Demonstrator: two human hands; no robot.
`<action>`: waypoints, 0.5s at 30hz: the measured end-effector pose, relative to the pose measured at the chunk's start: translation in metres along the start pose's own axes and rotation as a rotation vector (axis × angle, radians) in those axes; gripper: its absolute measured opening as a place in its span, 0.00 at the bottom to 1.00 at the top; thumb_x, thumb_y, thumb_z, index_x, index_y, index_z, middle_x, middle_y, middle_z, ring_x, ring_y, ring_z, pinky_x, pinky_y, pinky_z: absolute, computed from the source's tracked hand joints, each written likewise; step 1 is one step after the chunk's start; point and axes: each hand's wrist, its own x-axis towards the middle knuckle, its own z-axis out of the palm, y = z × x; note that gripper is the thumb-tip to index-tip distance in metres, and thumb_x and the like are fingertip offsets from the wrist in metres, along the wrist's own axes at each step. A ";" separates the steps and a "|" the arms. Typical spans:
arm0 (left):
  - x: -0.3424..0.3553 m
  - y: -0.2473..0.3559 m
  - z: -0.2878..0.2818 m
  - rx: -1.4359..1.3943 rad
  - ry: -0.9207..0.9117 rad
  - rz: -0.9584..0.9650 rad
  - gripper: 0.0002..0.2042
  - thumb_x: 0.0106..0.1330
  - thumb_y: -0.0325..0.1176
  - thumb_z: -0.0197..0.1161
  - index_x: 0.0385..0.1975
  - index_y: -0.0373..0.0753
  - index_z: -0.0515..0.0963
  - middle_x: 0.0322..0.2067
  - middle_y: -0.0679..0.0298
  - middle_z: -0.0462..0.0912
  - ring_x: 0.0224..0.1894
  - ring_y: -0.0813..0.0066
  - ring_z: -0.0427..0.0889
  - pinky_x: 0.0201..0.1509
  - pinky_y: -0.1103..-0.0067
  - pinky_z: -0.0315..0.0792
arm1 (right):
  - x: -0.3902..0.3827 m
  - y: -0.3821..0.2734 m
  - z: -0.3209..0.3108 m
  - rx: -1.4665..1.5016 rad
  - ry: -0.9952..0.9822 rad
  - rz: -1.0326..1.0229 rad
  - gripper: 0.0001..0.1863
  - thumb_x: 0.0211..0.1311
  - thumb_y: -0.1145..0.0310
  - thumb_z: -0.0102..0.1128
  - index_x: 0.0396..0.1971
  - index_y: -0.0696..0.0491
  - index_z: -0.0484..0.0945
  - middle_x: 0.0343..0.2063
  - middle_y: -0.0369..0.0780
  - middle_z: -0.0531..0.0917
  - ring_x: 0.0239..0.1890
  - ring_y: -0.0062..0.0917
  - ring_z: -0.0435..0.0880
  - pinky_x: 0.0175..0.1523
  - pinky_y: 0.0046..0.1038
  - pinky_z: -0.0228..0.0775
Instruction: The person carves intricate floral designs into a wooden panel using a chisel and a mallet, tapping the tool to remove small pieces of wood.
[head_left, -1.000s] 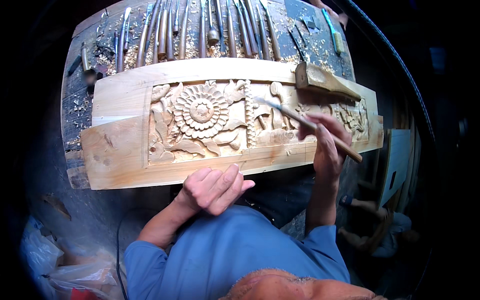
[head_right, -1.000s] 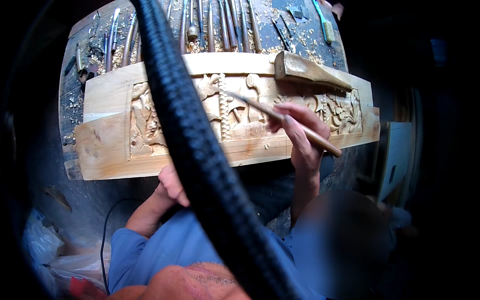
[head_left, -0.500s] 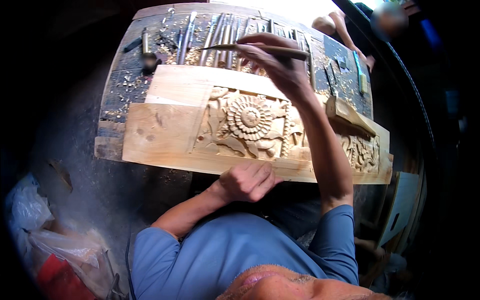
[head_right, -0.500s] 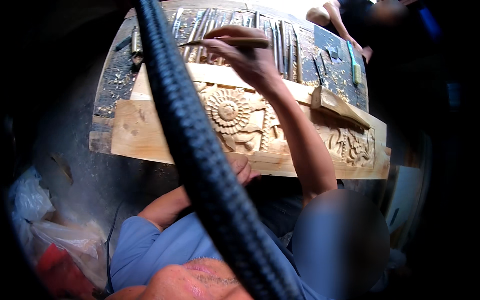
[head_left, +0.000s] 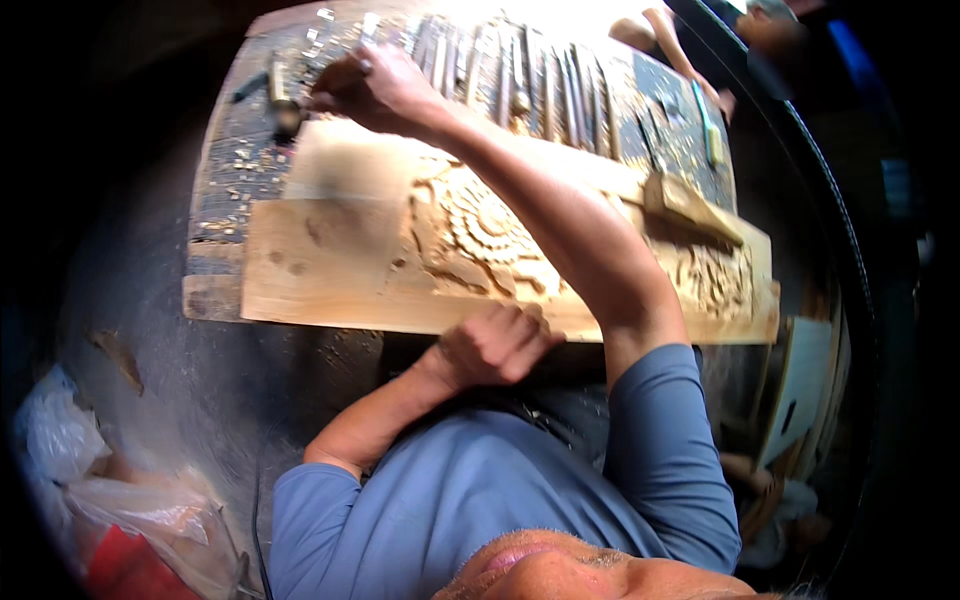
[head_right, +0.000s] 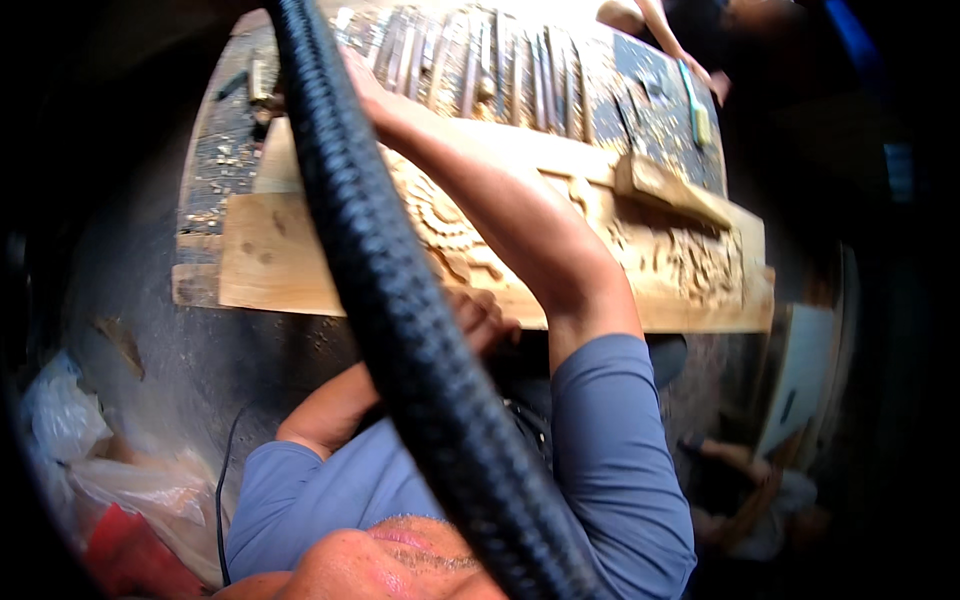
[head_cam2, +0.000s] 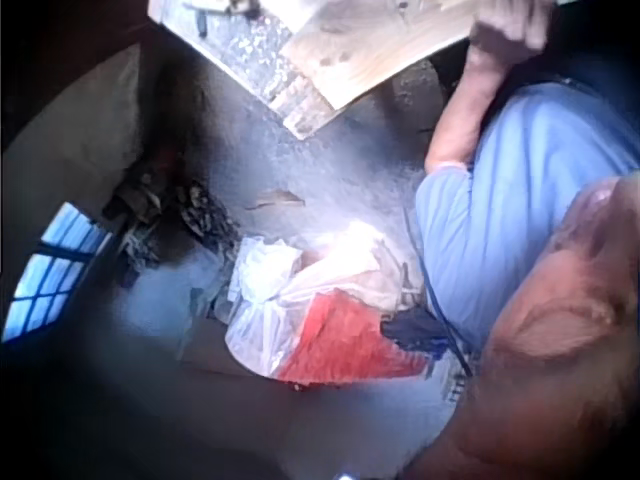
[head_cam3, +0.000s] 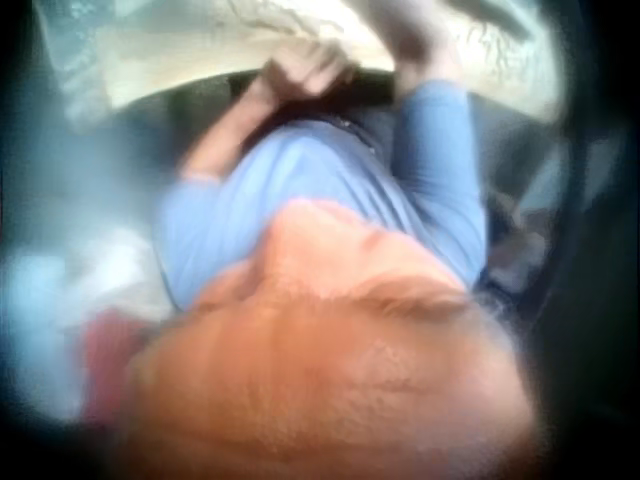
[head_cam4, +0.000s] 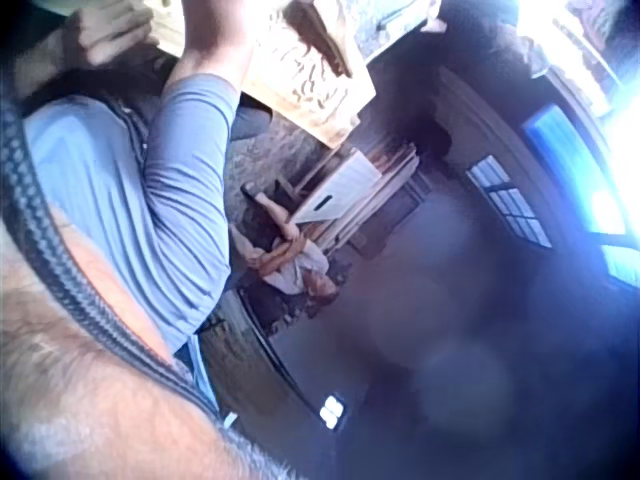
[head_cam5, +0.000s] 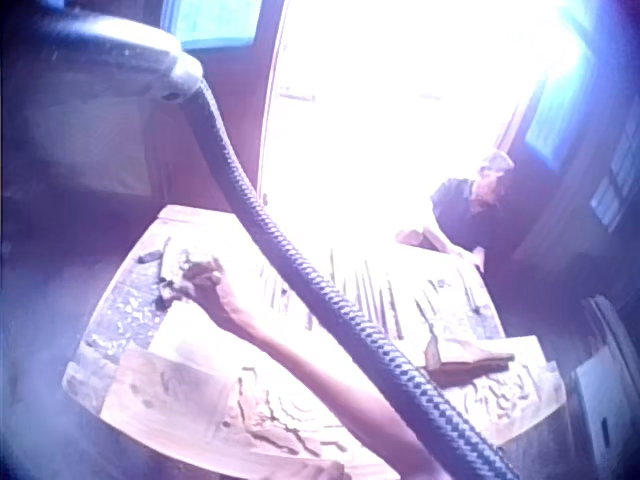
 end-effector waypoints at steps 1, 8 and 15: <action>-0.009 -0.001 0.001 0.008 -0.008 -0.027 0.08 0.63 0.31 0.72 0.26 0.35 0.82 0.31 0.54 0.86 0.25 0.69 0.81 0.28 0.75 0.76 | -0.001 -0.029 -0.015 -0.034 -0.025 0.047 0.19 0.71 0.48 0.68 0.47 0.48 0.92 0.37 0.38 0.94 0.40 0.29 0.93 0.49 0.33 0.84; 0.013 -0.014 -0.045 -0.262 0.206 -0.276 0.12 0.60 0.30 0.77 0.41 0.36 0.85 0.32 0.60 0.88 0.26 0.69 0.85 0.27 0.75 0.77 | -0.161 -0.053 -0.207 0.920 0.832 0.435 0.29 0.84 0.41 0.38 0.36 0.51 0.75 0.42 0.46 0.89 0.41 0.30 0.87 0.55 0.31 0.81; 0.040 0.018 -0.007 -0.215 -0.108 0.047 0.21 0.65 0.37 0.73 0.55 0.34 0.83 0.54 0.51 0.87 0.35 0.69 0.88 0.39 0.76 0.83 | -0.277 -0.037 -0.240 1.418 0.943 0.439 0.30 0.82 0.41 0.42 0.21 0.46 0.63 0.18 0.34 0.68 0.12 0.18 0.56 0.20 0.23 0.49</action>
